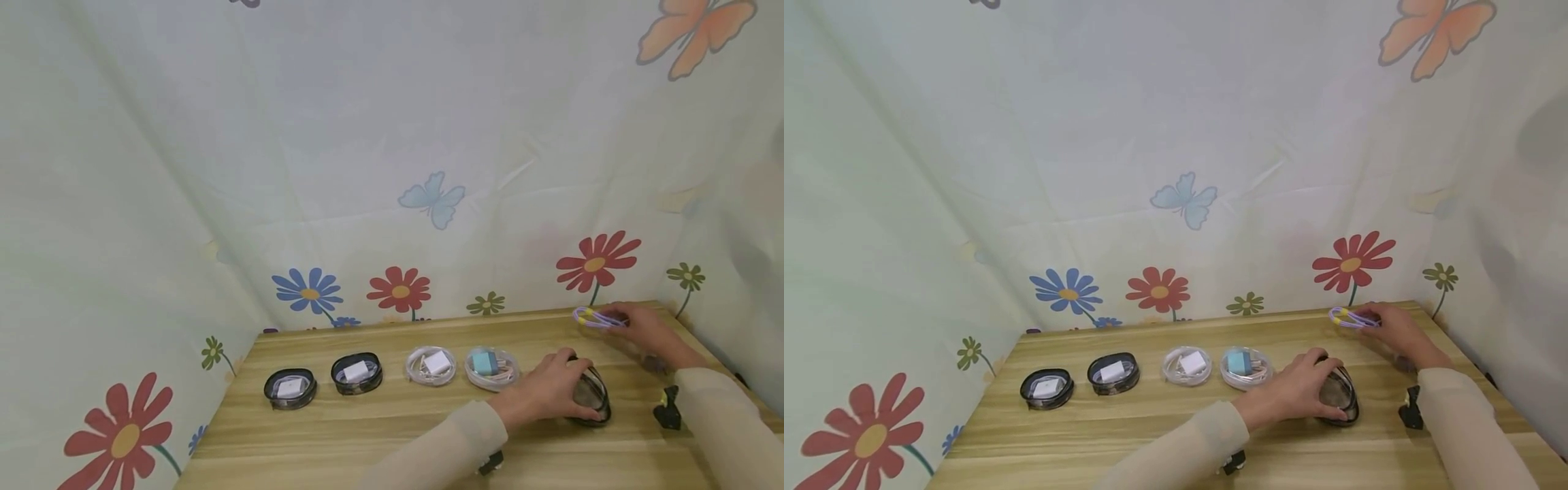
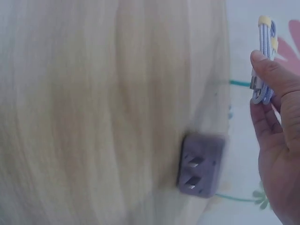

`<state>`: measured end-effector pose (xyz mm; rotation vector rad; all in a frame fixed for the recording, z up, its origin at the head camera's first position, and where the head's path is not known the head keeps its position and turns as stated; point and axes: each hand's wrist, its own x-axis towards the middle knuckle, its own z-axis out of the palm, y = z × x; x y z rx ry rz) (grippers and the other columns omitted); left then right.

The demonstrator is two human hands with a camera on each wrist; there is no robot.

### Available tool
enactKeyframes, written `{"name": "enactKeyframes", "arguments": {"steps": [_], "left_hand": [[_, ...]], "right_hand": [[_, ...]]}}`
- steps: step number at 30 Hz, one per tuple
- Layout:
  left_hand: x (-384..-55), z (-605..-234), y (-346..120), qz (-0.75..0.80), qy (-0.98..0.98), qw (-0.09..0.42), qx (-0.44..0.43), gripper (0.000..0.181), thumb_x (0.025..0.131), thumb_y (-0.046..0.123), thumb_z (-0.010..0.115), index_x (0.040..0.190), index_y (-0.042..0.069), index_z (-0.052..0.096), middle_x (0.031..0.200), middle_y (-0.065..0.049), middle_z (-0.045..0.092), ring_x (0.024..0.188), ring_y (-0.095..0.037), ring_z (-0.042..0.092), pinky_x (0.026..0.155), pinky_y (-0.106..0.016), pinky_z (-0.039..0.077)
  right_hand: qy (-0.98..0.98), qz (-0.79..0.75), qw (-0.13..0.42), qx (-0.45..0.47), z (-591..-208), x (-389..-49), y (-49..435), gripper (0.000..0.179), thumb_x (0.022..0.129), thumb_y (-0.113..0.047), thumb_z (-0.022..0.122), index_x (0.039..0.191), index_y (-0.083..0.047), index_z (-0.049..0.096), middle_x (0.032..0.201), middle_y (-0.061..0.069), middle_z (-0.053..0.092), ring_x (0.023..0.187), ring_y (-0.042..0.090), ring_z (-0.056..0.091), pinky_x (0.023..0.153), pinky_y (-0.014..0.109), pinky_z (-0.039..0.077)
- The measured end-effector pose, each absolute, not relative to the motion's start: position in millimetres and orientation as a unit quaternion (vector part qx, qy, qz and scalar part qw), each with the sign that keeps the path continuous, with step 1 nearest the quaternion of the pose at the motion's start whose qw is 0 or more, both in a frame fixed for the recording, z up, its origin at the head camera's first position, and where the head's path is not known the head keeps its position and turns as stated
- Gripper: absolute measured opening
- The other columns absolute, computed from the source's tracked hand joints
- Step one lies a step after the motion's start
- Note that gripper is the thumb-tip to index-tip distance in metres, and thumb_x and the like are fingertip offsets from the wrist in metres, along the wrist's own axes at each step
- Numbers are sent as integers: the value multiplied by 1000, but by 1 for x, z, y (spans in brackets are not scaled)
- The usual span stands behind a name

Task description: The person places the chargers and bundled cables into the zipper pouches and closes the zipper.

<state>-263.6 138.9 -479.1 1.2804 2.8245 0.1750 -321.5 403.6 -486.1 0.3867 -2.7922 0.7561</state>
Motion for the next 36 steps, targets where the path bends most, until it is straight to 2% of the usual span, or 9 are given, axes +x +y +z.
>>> {"name": "enactKeyframes", "arguments": {"steps": [12,18,26,33,36], "left_hand": [[-265,-482,141,67,908,-4,414,82,82,68,72,150,32,44,152,4,39,132,-10,46,101,-20,44],[-267,-484,141,89,906,-6,414,81,81,68,72,148,31,45,150,4,40,130,-10,48,100,-20,45],[-270,-487,145,119,913,-14,390,81,79,68,74,146,31,46,150,5,40,131,-10,48,99,-23,48],[-268,-487,149,148,925,-11,349,91,82,67,72,156,32,32,156,5,35,137,-12,45,102,-26,47],[-268,-488,149,147,928,-20,342,91,82,68,72,155,30,34,153,5,37,135,-12,46,103,-25,47]], "right_hand": [[-953,260,109,109,-471,-316,389,43,86,-11,80,118,12,63,100,25,68,87,35,63,74,49,52],[-953,257,112,114,-465,-307,385,42,84,-8,81,116,14,63,98,26,68,84,33,62,71,45,51],[-952,260,101,129,-459,-288,378,32,81,-8,85,105,5,68,91,11,69,78,20,60,63,31,48],[-954,252,45,159,-457,-275,376,29,79,-8,85,100,3,69,90,6,69,79,17,61,64,29,49],[-953,244,31,175,-458,-273,375,26,76,-5,85,95,0,69,88,2,69,77,13,59,63,28,48]]}}
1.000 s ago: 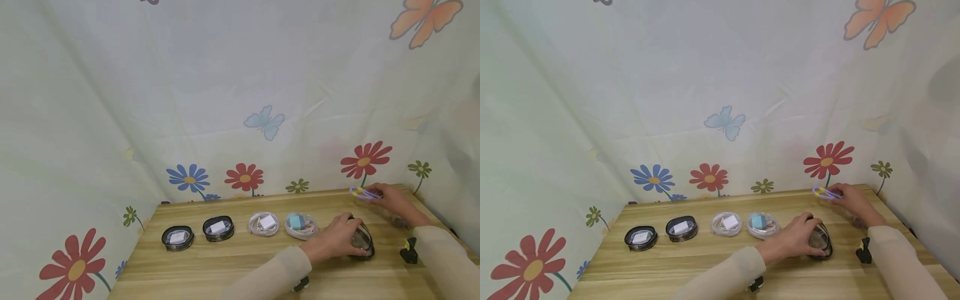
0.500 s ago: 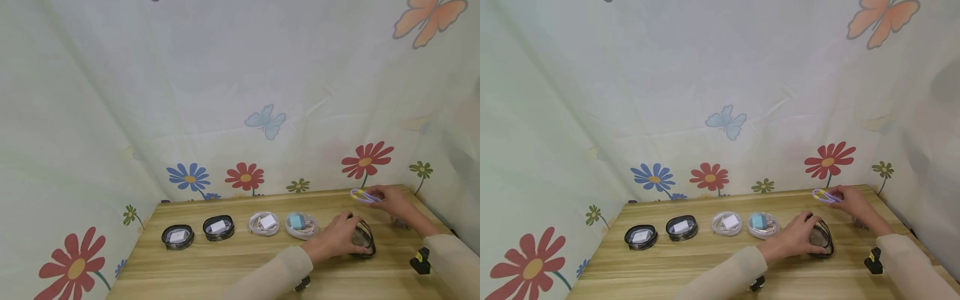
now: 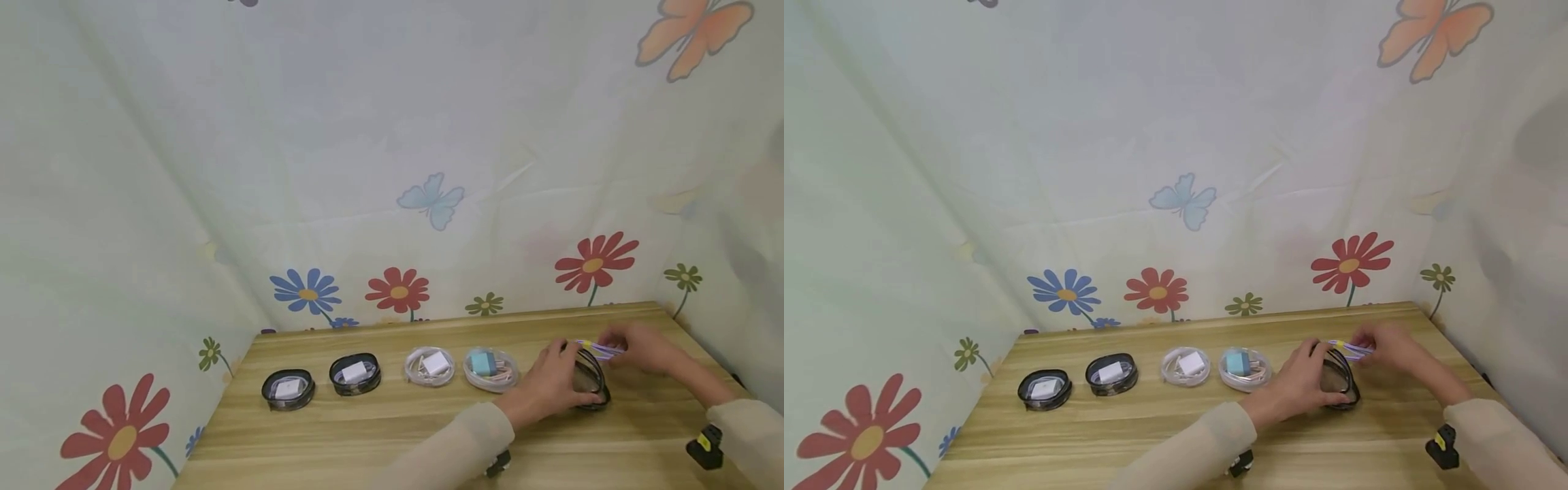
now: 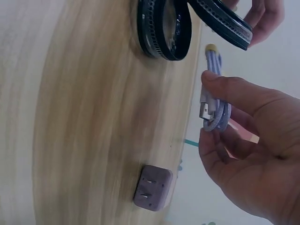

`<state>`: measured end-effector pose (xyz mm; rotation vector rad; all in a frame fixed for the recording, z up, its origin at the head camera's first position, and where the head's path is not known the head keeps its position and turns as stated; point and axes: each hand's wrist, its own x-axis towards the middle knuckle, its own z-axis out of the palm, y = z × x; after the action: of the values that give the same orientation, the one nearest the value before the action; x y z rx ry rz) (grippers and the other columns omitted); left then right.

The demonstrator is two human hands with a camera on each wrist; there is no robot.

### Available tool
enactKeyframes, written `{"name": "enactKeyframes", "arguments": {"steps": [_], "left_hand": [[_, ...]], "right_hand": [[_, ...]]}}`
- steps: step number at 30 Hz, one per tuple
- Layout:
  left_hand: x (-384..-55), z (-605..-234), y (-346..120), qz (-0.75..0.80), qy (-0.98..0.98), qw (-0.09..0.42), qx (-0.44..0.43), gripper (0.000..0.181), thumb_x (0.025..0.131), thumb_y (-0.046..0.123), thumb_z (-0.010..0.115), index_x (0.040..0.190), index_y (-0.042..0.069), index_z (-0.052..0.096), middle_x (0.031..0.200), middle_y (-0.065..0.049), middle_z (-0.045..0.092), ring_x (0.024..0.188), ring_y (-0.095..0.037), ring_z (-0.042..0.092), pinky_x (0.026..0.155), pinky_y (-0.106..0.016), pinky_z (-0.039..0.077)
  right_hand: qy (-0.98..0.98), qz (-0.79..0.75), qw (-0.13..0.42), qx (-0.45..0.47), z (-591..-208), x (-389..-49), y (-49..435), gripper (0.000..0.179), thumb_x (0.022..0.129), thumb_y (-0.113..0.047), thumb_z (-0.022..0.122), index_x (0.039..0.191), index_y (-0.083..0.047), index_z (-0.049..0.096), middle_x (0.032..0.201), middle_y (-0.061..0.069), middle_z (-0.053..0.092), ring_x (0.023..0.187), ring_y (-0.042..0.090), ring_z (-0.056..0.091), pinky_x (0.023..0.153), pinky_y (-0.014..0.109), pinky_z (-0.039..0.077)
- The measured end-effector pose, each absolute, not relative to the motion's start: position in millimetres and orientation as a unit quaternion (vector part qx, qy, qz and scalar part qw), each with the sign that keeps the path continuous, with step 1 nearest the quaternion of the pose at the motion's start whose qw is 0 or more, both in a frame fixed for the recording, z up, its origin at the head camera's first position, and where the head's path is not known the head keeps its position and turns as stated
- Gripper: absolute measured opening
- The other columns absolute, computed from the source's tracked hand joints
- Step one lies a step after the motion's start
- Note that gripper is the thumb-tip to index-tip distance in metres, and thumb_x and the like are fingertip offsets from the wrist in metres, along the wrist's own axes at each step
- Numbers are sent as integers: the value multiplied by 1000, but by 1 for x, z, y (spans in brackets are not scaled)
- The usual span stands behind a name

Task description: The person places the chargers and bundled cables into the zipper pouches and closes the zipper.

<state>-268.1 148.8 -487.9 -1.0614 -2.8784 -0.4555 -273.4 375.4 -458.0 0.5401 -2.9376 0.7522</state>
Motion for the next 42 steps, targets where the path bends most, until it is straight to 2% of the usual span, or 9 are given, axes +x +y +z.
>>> {"name": "enactKeyframes", "arguments": {"steps": [4,11,16,20,25,29,31,37,42], "left_hand": [[-268,-490,147,-150,-926,25,-346,87,82,67,71,152,29,36,152,5,38,135,-11,46,102,-24,47],[-268,-491,146,-162,-923,14,-350,86,83,65,72,152,30,36,152,5,36,135,-11,46,101,-25,48],[-269,-490,145,-164,-920,17,-356,84,82,64,74,150,30,37,149,5,38,131,-10,49,98,-24,50],[-268,-489,143,-169,-918,16,-359,84,82,63,75,149,30,37,149,5,38,130,-10,49,97,-24,50],[-267,-488,141,-168,-916,18,-364,83,82,62,75,149,29,37,147,6,39,128,-8,49,96,-22,49],[-268,-488,141,-168,-914,19,-368,83,82,61,76,148,29,38,144,7,40,123,-6,50,94,-20,49],[-268,-489,140,-167,-914,20,-371,83,82,61,76,148,29,38,143,8,40,122,-4,50,93,-19,49],[-269,-489,140,-165,-911,24,-377,83,81,61,76,147,29,38,142,8,40,120,-3,50,91,-18,49],[-270,-489,141,-166,-911,24,-378,83,80,61,77,146,29,39,142,9,41,120,-3,50,91,-18,49]], "right_hand": [[-952,236,16,194,-461,-270,370,24,74,-3,85,93,-4,70,85,-2,68,74,10,55,63,28,48],[-956,215,-1,200,-469,-268,358,18,80,-10,83,93,-6,72,82,-5,65,74,9,54,65,30,49],[-950,222,-3,219,-474,-271,353,16,78,-7,80,90,-8,69,81,-5,67,72,6,57,63,28,49],[-946,236,-20,222,-475,-272,352,19,78,-7,79,95,-6,70,85,-4,67,72,5,54,63,27,47],[-926,286,-72,235,-469,-267,359,32,80,-6,80,107,5,68,97,3,69,81,7,62,69,26,54],[-916,312,-110,228,-467,-264,363,36,79,-3,79,111,9,67,98,5,70,82,6,63,70,25,55],[-917,309,-108,228,-469,-264,362,35,77,-1,78,109,7,68,94,1,69,80,4,60,69,24,54],[-937,236,-39,257,-475,-262,355,31,69,0,83,97,-1,71,79,-10,64,70,1,52,60,24,46],[-940,228,-24,251,-478,-260,351,34,67,0,84,98,-2,71,79,-9,66,69,2,53,60,25,45]]}}
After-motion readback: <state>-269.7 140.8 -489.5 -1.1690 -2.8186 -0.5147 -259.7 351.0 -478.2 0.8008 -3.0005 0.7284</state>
